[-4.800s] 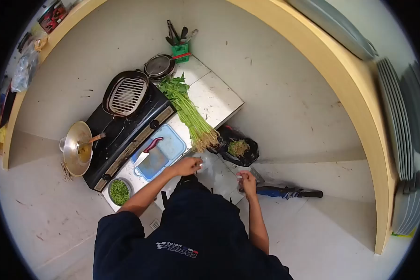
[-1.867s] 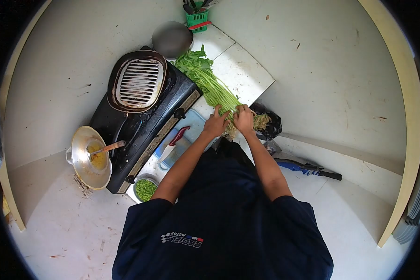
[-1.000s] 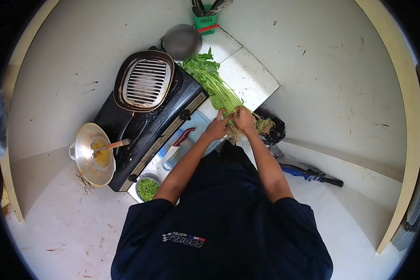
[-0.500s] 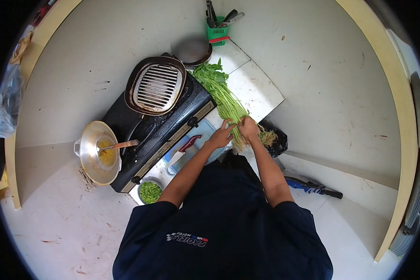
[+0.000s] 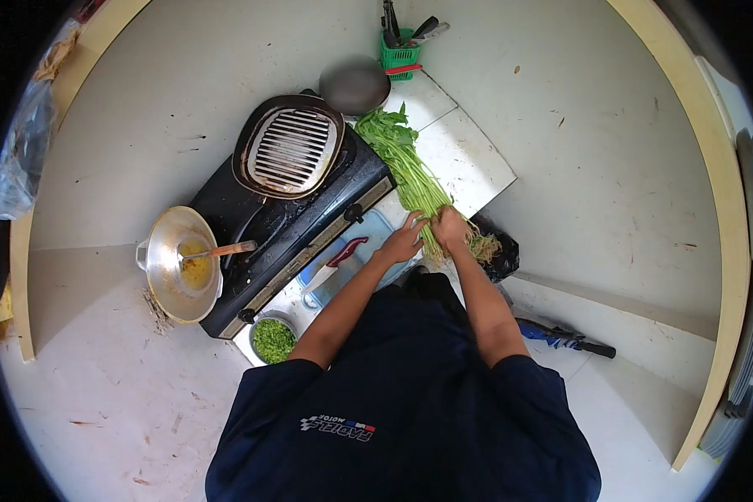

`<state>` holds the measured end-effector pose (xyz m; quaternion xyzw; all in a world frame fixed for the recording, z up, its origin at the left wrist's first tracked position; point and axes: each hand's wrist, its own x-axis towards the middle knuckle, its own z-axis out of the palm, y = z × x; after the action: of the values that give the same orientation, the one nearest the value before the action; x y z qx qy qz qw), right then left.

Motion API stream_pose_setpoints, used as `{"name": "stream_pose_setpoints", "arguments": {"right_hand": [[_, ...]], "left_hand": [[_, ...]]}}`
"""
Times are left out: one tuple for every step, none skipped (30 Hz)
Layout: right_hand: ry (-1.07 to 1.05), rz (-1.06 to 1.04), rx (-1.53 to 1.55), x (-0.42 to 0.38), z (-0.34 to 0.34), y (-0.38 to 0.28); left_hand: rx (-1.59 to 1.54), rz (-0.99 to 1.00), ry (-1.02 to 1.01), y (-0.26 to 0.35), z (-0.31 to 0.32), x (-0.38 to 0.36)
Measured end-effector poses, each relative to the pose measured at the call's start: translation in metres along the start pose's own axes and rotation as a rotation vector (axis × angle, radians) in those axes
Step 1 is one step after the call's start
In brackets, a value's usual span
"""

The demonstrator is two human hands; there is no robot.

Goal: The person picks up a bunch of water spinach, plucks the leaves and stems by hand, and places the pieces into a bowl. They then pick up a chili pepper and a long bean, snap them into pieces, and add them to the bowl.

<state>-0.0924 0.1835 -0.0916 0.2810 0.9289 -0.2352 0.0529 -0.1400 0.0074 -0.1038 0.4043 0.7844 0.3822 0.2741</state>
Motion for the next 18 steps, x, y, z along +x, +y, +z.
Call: {"name": "stream_pose_setpoints", "arguments": {"right_hand": [[0.003,0.000,0.018,-0.001,0.000,-0.001],[0.007,0.003,0.022,-0.002,-0.001,-0.002],[0.013,0.004,0.026,-0.001,-0.002,-0.002],[0.018,0.005,0.031,-0.001,-0.001,-0.004],[0.023,0.016,0.025,0.000,-0.001,-0.006],[0.028,0.026,0.018,0.001,0.000,-0.006],[0.033,0.038,0.010,0.001,0.002,-0.007],[0.020,0.045,0.019,0.001,0.004,-0.008],[0.009,0.053,0.027,0.004,0.014,-0.005],[0.006,0.062,0.029,0.009,0.011,-0.002],[0.024,0.059,0.023,0.013,0.009,0.002],[0.036,0.059,0.016,0.008,0.009,-0.001],[0.046,0.057,0.014,0.008,0.013,0.003],[0.076,-0.010,0.000,0.010,0.018,0.007],[0.088,-0.018,0.013,0.010,0.017,0.006],[0.101,-0.024,0.026,0.009,0.016,0.004],[0.111,-0.029,0.037,0.007,0.016,0.004],[0.113,-0.020,0.062,0.007,0.015,0.004]], "left_hand": [[-0.007,-0.016,-0.006,0.001,0.000,0.000],[0.005,-0.007,0.009,0.003,0.001,-0.001],[0.020,0.002,0.025,0.003,0.001,-0.001],[0.034,0.011,0.041,0.003,0.001,-0.001],[0.045,0.013,0.047,0.003,0.001,0.000],[0.055,0.015,0.054,0.003,0.002,0.000],[0.064,0.017,0.060,0.003,0.002,0.000],[0.065,-0.001,0.044,0.002,0.003,-0.002],[0.065,-0.016,0.029,0.004,0.001,-0.005],[0.062,-0.022,0.016,0.008,-0.002,-0.002],[0.055,-0.027,0.012,0.013,-0.004,0.002],[0.046,-0.037,0.004,0.020,-0.008,-0.002],[0.040,-0.049,-0.005,0.020,-0.010,-0.004],[0.037,-0.072,-0.019,0.021,-0.010,-0.003],[0.039,-0.072,-0.023,0.020,-0.011,-0.003],[0.040,-0.072,-0.027,0.018,-0.012,-0.002],[0.039,-0.073,-0.032,0.018,-0.010,-0.002],[0.009,-0.084,-0.018,0.019,-0.009,-0.003]]}}
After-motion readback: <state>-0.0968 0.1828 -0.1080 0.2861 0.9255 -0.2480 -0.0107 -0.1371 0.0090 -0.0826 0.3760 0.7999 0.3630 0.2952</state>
